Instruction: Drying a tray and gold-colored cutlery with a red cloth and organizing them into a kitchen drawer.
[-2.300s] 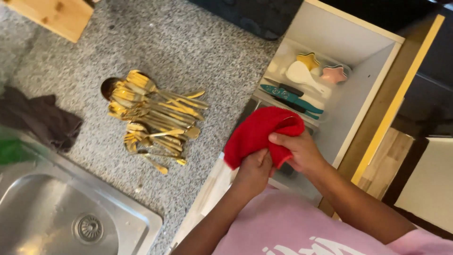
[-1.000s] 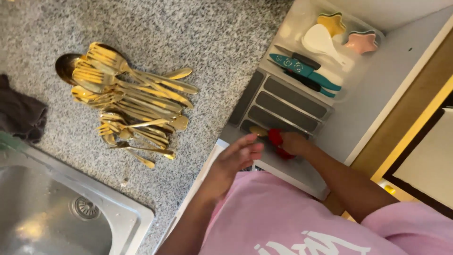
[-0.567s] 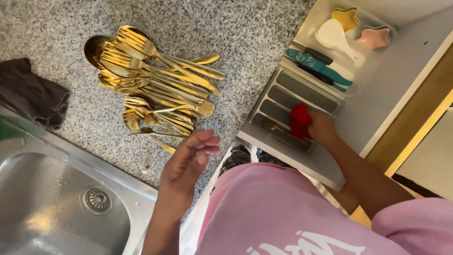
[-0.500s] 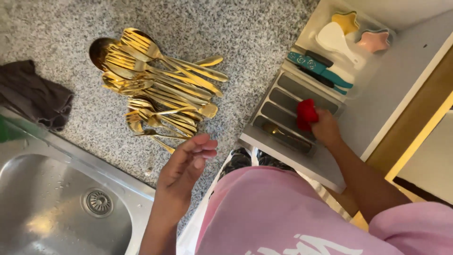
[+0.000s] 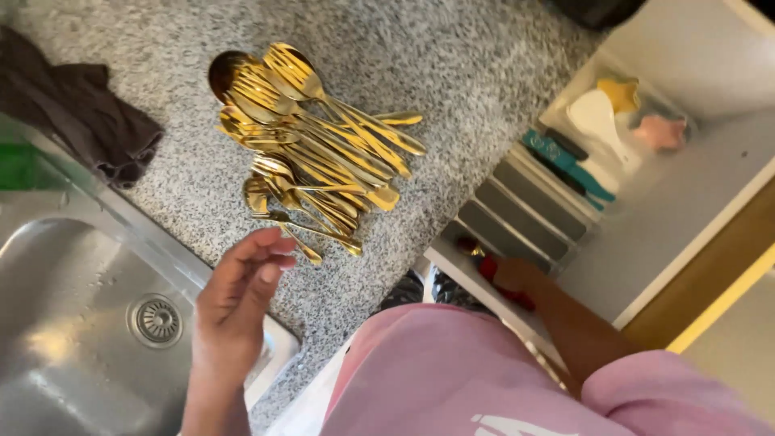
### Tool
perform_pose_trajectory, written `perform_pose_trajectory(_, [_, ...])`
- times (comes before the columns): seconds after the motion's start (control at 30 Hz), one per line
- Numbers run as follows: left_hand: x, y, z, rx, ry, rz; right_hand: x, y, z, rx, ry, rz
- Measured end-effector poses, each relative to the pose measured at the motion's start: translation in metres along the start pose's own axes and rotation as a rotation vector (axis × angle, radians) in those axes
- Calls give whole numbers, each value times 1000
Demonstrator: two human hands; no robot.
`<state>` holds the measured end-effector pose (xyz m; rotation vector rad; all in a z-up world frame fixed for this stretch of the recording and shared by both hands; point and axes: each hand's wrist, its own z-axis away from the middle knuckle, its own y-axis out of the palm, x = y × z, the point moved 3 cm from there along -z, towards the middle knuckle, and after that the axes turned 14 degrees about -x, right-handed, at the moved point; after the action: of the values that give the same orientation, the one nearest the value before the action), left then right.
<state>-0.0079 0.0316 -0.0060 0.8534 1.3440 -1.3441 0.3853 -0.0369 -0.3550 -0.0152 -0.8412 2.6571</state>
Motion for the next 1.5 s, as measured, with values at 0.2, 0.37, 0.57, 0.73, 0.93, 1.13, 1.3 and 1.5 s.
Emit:
perform_pose_trajectory(0.2, [1, 0, -26, -269, -122, -235, -17, 2, -27, 87, -251, -129])
perform_pose_trajectory(0.37, [1, 29, -50, -260, 97, -658, -20, -67, 28, 116, -101, -390])
perform_pose_trajectory(0.57, [-45, 130, -106, 35, 174, -1127, -32, -164, 64, -22, 42, -933])
perform_pose_trajectory(0.73, [-5, 148, -133, 66, 192, -1197, -56, -179, 61, -59, -244, -1297])
perform_pose_trajectory(0.93, [18, 127, -105, 28, 367, -1042, -41, -188, 81, -175, -431, -1480])
perform_pose_trajectory(1.13, [51, 99, -65, 91, 662, -975, 30, -216, 110, -155, -528, -1788])
perform_pose_trajectory(1.3, [70, 77, -48, 230, 829, -947, 85, -241, 139, 82, -728, -1998])
perform_pose_trajectory(1.5, [42, 59, -24, 154, 934, -690, 107, -249, 147, 86, -785, -1960])
